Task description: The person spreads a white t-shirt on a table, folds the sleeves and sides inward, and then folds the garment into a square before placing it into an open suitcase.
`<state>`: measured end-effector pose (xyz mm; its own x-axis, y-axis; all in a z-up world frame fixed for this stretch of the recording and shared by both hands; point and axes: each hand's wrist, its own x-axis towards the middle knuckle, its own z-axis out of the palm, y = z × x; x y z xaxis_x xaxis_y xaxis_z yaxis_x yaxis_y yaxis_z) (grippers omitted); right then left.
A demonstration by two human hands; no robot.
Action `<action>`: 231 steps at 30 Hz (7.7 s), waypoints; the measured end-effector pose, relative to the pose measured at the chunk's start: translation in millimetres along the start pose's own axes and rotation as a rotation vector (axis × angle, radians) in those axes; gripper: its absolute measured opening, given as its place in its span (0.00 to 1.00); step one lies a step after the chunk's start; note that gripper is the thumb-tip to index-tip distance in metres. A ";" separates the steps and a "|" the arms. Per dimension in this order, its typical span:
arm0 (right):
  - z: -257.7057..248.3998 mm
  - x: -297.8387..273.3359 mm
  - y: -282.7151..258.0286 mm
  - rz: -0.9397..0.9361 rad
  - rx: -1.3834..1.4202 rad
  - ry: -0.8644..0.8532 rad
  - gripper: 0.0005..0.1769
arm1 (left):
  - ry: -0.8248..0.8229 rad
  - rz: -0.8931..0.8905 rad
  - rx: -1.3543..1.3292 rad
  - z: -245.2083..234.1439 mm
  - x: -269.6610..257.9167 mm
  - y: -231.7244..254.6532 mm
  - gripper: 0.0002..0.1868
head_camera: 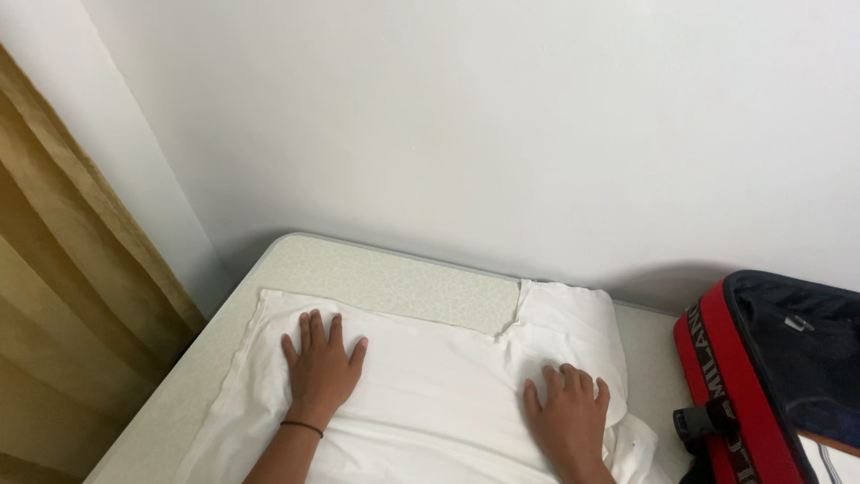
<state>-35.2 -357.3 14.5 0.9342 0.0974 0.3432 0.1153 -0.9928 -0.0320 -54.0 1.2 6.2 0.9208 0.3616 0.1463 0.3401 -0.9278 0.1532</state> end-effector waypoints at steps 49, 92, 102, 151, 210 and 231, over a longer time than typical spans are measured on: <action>-2.5 27.8 82.5 0.368 0.465 -0.127 0.13 | 0.072 0.625 -0.338 15.1 3.5 193.6 0.23; 8.3 20.6 43.3 -0.064 0.145 0.045 0.27 | -0.181 -0.011 -0.095 -21.9 2.5 37.5 0.36; -5.5 -11.1 40.7 0.102 -0.083 -0.337 0.38 | -0.271 0.086 0.000 -38.8 -30.5 24.5 0.41; 9.3 55.3 42.9 0.119 0.076 -0.356 0.35 | -0.155 0.296 -0.170 -15.1 -27.1 114.9 0.37; -49.0 62.5 57.3 -0.251 0.508 -0.132 0.14 | -0.170 0.590 -0.291 9.4 -29.7 176.3 0.27; -110.0 4.8 42.6 -0.232 0.191 -0.679 0.26 | -0.189 0.360 -0.448 -11.6 -28.7 208.6 0.21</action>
<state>-63.0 -406.7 118.0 0.8749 0.3859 -0.2926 0.3336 -0.9182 -0.2135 -11.7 -201.6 45.3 0.9950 -0.0286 0.0959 -0.0753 -0.8451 0.5293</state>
